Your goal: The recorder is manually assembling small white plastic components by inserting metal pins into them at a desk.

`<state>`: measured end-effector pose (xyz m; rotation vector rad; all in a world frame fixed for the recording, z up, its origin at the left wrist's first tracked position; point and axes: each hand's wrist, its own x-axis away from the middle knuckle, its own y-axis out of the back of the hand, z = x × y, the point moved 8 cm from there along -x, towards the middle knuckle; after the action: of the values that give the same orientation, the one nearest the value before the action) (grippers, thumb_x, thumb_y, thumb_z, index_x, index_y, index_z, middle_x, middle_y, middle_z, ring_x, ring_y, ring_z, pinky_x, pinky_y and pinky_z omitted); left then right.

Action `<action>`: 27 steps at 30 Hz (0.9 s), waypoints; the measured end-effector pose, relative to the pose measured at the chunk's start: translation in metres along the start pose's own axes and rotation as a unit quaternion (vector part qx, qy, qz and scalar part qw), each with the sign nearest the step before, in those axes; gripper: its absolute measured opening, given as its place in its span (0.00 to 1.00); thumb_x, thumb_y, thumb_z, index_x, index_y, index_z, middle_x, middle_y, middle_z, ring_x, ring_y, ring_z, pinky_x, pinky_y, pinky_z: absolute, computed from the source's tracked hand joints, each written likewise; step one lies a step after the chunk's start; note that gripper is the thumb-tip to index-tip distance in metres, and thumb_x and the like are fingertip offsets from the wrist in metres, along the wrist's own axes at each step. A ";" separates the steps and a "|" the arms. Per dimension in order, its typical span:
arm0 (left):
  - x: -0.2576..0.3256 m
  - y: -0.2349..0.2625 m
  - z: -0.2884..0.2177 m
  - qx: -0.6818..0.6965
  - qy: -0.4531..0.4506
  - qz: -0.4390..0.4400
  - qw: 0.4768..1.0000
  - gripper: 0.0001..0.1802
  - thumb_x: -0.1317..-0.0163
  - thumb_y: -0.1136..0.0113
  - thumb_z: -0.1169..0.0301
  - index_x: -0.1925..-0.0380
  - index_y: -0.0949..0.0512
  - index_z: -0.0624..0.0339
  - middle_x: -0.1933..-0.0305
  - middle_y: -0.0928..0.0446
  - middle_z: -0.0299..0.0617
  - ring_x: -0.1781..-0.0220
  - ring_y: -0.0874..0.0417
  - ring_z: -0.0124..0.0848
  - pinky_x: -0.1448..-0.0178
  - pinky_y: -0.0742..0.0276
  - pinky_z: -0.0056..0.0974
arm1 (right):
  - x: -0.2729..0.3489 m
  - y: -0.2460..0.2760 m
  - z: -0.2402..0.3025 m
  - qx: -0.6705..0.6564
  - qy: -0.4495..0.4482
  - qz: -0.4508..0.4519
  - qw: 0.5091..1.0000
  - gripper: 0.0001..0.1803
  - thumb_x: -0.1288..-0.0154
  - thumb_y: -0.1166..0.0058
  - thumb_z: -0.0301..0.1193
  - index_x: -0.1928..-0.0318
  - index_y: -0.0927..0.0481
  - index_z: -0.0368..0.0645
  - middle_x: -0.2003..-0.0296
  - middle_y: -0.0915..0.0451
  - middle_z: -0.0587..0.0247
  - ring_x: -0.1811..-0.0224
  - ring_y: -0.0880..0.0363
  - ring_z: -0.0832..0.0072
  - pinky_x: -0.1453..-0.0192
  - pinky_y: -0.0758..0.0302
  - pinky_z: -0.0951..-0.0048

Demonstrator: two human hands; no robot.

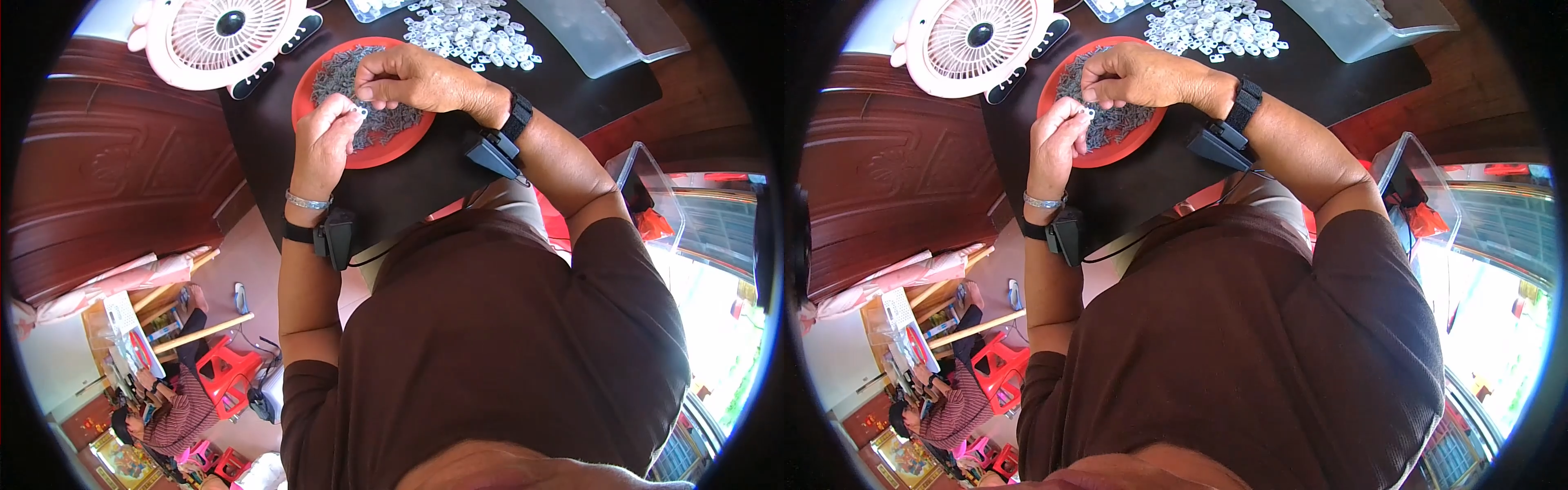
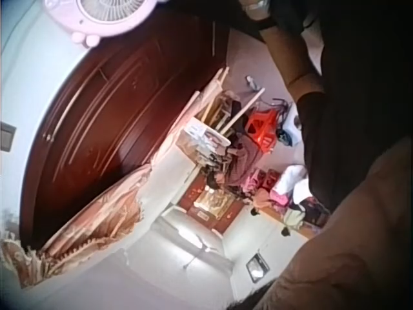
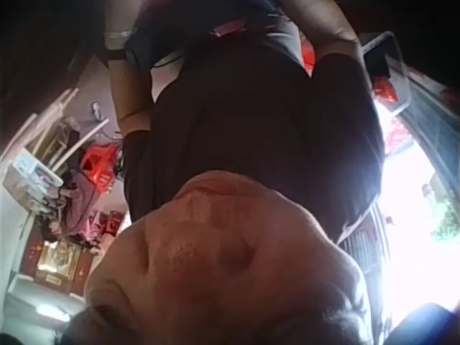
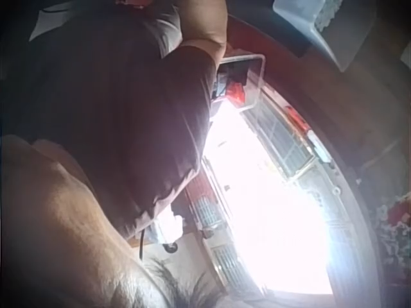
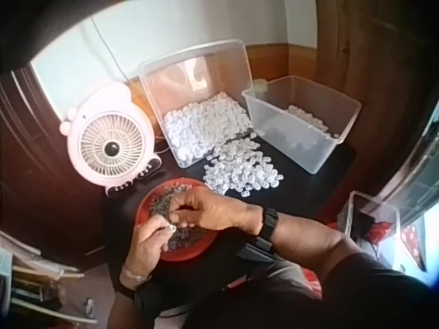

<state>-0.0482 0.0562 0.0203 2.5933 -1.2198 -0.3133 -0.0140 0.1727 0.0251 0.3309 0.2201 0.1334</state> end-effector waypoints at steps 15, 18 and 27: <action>0.001 -0.006 0.003 0.001 -0.012 0.005 1.000 0.11 0.38 0.50 0.68 0.77 0.32 0.60 0.82 0.35 0.31 0.80 0.36 0.18 0.76 0.43 0.25 | 0.000 -0.005 0.014 0.142 0.063 -0.002 0.988 0.08 0.36 0.48 0.31 0.65 0.23 0.39 0.75 0.25 0.63 0.71 0.26 0.74 0.64 0.29 0.72; 0.001 -0.007 0.003 0.013 -0.009 -0.007 1.000 0.11 0.38 0.50 0.68 0.78 0.32 0.59 0.82 0.34 0.31 0.81 0.36 0.18 0.77 0.43 0.25 | -0.001 -0.005 0.011 0.151 0.065 -0.001 0.986 0.08 0.36 0.49 0.31 0.66 0.23 0.39 0.75 0.25 0.62 0.71 0.26 0.71 0.63 0.29 0.71; 0.000 0.001 0.002 -0.001 -0.013 -0.033 0.999 0.08 0.38 0.50 0.72 0.75 0.30 0.63 0.81 0.34 0.31 0.81 0.34 0.19 0.76 0.38 0.27 | 0.001 0.007 0.010 0.113 0.022 -0.033 0.993 0.16 0.34 0.46 0.39 0.68 0.22 0.37 0.80 0.27 0.66 0.75 0.28 0.79 0.67 0.29 0.74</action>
<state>-0.0496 0.0558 0.0190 2.6400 -1.1423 -0.3618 -0.0117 0.1759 0.0367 0.5458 0.2902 0.0507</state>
